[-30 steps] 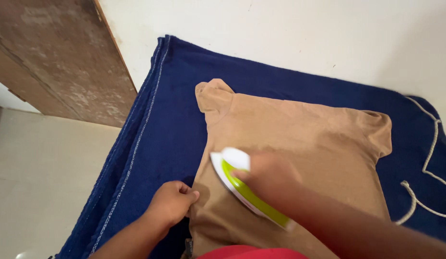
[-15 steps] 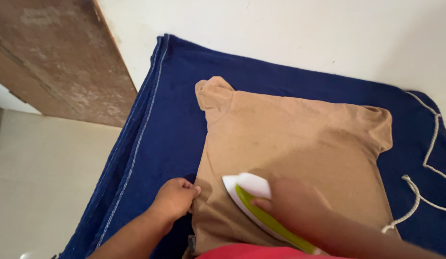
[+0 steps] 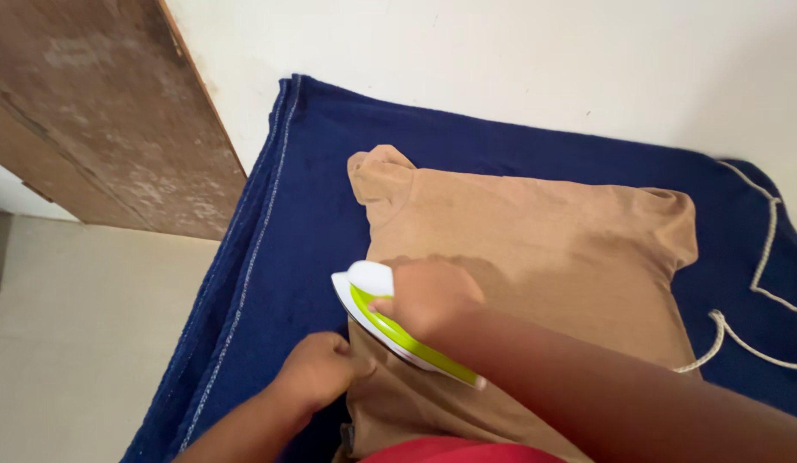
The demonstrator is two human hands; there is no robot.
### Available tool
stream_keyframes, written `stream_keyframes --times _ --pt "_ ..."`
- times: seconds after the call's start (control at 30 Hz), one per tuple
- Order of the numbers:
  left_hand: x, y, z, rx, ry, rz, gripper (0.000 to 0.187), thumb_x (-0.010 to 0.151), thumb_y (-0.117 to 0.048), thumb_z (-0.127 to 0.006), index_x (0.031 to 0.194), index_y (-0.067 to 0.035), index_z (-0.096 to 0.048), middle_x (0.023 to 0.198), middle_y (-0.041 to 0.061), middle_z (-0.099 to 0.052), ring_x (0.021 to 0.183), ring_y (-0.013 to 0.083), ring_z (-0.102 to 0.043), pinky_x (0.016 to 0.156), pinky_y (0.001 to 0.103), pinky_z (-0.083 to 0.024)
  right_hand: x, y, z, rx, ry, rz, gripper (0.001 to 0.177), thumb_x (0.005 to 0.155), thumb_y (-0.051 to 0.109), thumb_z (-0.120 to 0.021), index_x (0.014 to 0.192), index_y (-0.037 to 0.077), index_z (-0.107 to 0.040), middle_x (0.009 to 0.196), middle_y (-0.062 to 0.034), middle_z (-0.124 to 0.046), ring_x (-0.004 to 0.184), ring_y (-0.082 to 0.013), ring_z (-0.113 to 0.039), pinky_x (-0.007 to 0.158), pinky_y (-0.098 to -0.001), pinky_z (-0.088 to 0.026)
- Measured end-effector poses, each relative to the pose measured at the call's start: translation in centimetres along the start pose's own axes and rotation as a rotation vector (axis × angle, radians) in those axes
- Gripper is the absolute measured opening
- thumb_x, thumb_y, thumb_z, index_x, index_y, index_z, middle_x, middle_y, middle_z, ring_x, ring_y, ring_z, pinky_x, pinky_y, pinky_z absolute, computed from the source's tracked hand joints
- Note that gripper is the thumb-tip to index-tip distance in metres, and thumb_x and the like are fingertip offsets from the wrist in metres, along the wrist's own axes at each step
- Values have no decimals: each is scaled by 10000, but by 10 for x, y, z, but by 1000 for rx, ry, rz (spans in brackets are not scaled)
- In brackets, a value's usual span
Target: The person irons a white shirt, places it on a hanger, then irons a peach-colored shirt and a brown shirt on a blue ironing board. The person uses a green and white iron to smooth the garments.
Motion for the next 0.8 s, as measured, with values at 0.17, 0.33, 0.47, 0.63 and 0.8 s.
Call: stream_keyframes --times 0.17,0.33,0.47,0.63,0.8 --pt "-18 10 0 -150 17 68 286 870 -310 -735 832 -27 -731 742 82 -715 678 172 -640 655 351 -516 -60 -56 -20 96 14 8 614 840 552 -722 1402 320 -632 1078 -113 -739 1003 -349 -703 839 -484 -538" --pt "-24 15 1 -221 -16 85 262 867 -265 -752 811 -11 -726 725 83 -723 661 173 -655 650 342 -525 -93 -85 -29 -139 99 -138 610 838 678 -692 1171 168 -655 1070 -102 -739 1030 -317 -709 896 -447 -550" --pt "-21 18 -4 -268 -31 76 231 844 -224 -755 802 1 -729 717 91 -724 643 179 -654 624 340 -522 -74 -41 -22 28 29 38 528 839 558 -666 1264 244 -657 1054 -123 -730 994 -342 -687 842 -477 -530" --pt "-17 23 -8 -255 -55 71 171 780 -155 -753 803 12 -730 727 105 -726 639 197 -672 607 345 -516 -43 15 -8 24 -36 136 475 868 513 -708 1107 103 -683 1024 -140 -746 980 -334 -711 859 -471 -537" --pt "-12 15 -6 -135 -1 93 270 752 -186 -717 825 65 -785 758 154 -764 661 276 -726 601 412 -544 -57 -10 -8 47 -38 96 475 843 497 -726 1119 112 -692 1037 -144 -736 1001 -343 -697 860 -484 -529"
Point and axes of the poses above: each hand's wrist, its own x-axis towards the middle knuckle, its own z-axis out of the back of the hand, y = z × x, the point moved 2 cm from there along x, towards the middle knuckle
